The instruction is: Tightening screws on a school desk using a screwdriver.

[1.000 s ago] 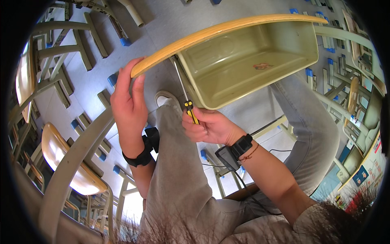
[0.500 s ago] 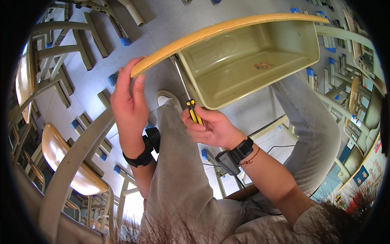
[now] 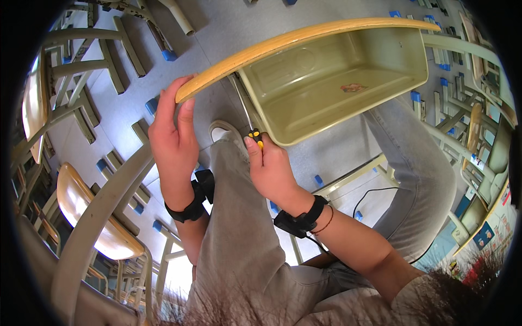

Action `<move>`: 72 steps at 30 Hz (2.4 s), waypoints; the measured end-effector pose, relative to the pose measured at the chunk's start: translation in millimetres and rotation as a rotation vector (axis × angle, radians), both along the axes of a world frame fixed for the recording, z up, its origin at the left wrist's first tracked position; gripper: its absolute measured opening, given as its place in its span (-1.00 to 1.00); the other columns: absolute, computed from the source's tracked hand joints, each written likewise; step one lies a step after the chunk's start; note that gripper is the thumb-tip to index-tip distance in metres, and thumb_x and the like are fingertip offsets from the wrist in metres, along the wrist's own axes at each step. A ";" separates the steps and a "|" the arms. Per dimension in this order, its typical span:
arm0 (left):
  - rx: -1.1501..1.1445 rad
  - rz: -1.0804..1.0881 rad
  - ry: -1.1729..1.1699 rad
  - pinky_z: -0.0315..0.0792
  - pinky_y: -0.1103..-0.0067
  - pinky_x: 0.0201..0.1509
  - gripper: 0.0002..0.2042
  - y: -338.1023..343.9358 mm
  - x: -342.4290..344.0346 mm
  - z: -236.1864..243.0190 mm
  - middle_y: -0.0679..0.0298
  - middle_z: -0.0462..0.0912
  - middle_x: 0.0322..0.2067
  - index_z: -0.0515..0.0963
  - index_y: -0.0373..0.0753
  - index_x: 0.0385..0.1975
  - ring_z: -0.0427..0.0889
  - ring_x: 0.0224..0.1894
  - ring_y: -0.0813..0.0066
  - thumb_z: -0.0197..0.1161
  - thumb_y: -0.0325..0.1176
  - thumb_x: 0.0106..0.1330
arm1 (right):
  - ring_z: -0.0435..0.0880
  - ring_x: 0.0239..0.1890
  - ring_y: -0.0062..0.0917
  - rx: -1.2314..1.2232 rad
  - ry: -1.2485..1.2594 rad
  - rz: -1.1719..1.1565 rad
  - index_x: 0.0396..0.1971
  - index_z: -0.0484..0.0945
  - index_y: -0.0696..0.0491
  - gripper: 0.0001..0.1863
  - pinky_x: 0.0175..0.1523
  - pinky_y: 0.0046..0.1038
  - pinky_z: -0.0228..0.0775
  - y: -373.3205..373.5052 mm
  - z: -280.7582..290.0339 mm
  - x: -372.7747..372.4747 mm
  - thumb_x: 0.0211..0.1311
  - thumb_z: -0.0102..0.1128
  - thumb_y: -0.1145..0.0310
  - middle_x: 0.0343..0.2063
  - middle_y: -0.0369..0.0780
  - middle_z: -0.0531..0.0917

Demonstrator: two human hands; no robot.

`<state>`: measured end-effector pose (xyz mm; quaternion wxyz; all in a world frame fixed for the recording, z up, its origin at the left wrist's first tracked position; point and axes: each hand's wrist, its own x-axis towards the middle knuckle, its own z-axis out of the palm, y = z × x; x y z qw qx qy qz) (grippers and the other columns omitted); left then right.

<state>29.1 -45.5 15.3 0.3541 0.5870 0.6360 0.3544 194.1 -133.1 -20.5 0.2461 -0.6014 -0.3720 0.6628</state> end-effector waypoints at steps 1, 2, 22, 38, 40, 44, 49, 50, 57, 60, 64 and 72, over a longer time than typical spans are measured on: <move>-0.002 -0.001 -0.005 0.36 0.68 0.01 -0.73 0.0 0.5 -0.9 0.27 0.65 -0.10 0.48 -0.30 0.13 0.53 -0.13 0.60 0.06 -0.43 0.50 | 0.38 -0.59 -0.59 -0.031 0.034 0.011 -0.31 0.47 0.10 -0.72 -0.42 -0.44 0.31 0.5 -0.2 -0.4 0.54 -0.06 0.22 -0.55 -0.36 0.50; -0.004 -0.001 -0.009 0.36 0.68 0.01 -0.73 -0.1 0.7 -1.5 0.27 0.65 -0.10 0.48 -0.29 0.14 0.53 -0.13 0.60 0.06 -0.42 0.50 | 0.38 -0.59 -0.59 -0.032 0.034 0.009 -0.31 0.47 0.10 -0.72 -0.42 -0.44 0.31 1.0 0.9 3.4 0.54 -0.06 0.22 -0.55 -0.36 0.50; 0.031 0.003 0.001 0.38 0.66 -0.03 -0.75 -1.3 0.4 -2.0 0.24 0.64 -0.12 0.50 -0.28 0.10 0.52 -0.20 0.55 0.08 -0.43 0.48 | 0.25 -0.63 -0.68 -0.709 1.155 -0.215 -0.26 0.44 0.08 -0.52 -0.47 -0.61 0.09 4.6 13.5 27.3 0.54 -0.19 -0.08 -0.64 -0.42 0.35; -0.016 0.006 0.023 0.36 0.68 -0.02 -0.73 -0.1 2.4 1.0 0.28 0.65 -0.11 0.48 -0.30 0.13 0.50 -0.17 0.61 0.06 -0.42 0.50 | 0.28 -0.60 -0.59 -0.377 0.489 -0.167 -0.21 0.46 0.06 -0.54 -0.43 -0.60 0.17 3.0 11.6 13.3 0.57 -0.25 -0.03 -0.58 -0.40 0.36; -0.011 0.005 0.016 0.36 0.68 -0.02 -0.73 -1.6 -0.7 0.4 0.28 0.64 -0.12 0.49 -0.30 0.13 0.50 -0.18 0.61 0.06 -0.42 0.50 | 0.27 -0.60 -0.62 -0.642 0.721 -0.318 -0.20 0.45 0.06 -0.55 -0.45 -0.61 0.14 11.0 15.6 15.3 0.57 -0.27 -0.02 -0.58 -0.40 0.36; 0.028 -0.007 0.002 0.36 0.68 -0.03 -0.73 1.0 1.2 -2.6 0.30 0.64 -0.13 0.49 -0.30 0.12 0.49 -0.19 0.61 0.06 -0.43 0.50 | 0.25 -0.61 -0.64 -0.708 1.333 -0.161 -0.20 0.40 0.04 -0.57 -0.48 -0.60 0.11 7.7 -2.5 39.0 0.57 -0.27 -0.03 -0.59 -0.41 0.33; 0.002 0.004 0.015 0.36 0.67 0.00 -0.73 0.4 0.5 1.5 0.29 0.64 -0.13 0.49 -0.30 0.13 0.50 -0.16 0.60 0.06 -0.43 0.50 | 0.26 -0.64 -0.59 -0.169 0.312 -0.119 -0.26 0.40 0.04 -0.61 -0.49 -0.56 0.16 1.5 9.8 20.0 0.57 -0.22 0.02 -0.61 -0.41 0.36; -0.012 0.011 0.010 0.36 0.67 0.01 -0.73 0.3 2.1 1.4 0.29 0.64 -0.12 0.49 -0.30 0.13 0.51 -0.16 0.59 0.06 -0.44 0.50 | 0.28 -0.64 -0.57 0.228 -0.262 -0.023 -0.27 0.41 0.04 -0.62 -0.50 -0.53 0.19 -0.8 10.6 10.8 0.57 -0.20 0.05 -0.61 -0.41 0.39; 0.031 -0.024 0.011 0.35 0.67 0.06 -0.73 -0.3 -2.2 -4.3 0.28 0.64 -0.08 0.49 -0.31 0.13 0.51 -0.11 0.59 0.07 -0.44 0.49 | 0.55 -0.34 -0.49 -0.404 0.524 -0.195 -0.05 0.50 0.10 -0.64 -0.21 -0.50 0.38 2.1 13.3 15.6 0.57 -0.17 0.14 -0.26 -0.26 0.63; 0.028 0.006 -0.037 0.37 0.67 -0.09 -0.77 1.5 -3.9 -1.5 0.25 0.61 -0.22 0.52 -0.28 0.05 0.48 -0.28 0.55 0.11 -0.45 0.45 | 0.53 -0.25 -0.54 -0.685 0.955 -0.415 0.09 0.46 0.11 -0.62 -0.12 -0.56 0.35 6.4 15.0 24.4 0.59 -0.21 0.16 -0.15 -0.20 0.61; 0.071 -0.015 -0.019 0.35 0.70 -0.17 -0.77 3.0 -3.5 -2.4 0.29 0.58 -0.27 0.54 -0.24 0.04 0.44 -0.33 0.60 0.13 -0.44 0.44 | 0.55 -0.37 -0.52 -0.474 0.637 -0.198 -0.08 0.48 0.11 -0.68 -0.22 -0.53 0.38 5.2 16.1 31.0 0.58 -0.21 0.20 -0.36 -0.23 0.62; 0.037 0.022 -0.001 0.36 0.71 -0.19 -0.77 1.4 -3.6 -3.1 0.30 0.60 -0.26 0.54 -0.22 0.05 0.43 -0.34 0.62 0.15 -0.42 0.44 | 0.43 -0.56 -0.54 0.171 -0.326 -0.053 -0.14 0.42 0.07 -0.70 -0.35 -0.52 0.33 -13.0 15.2 -0.2 0.58 -0.19 0.15 -0.58 -0.31 0.48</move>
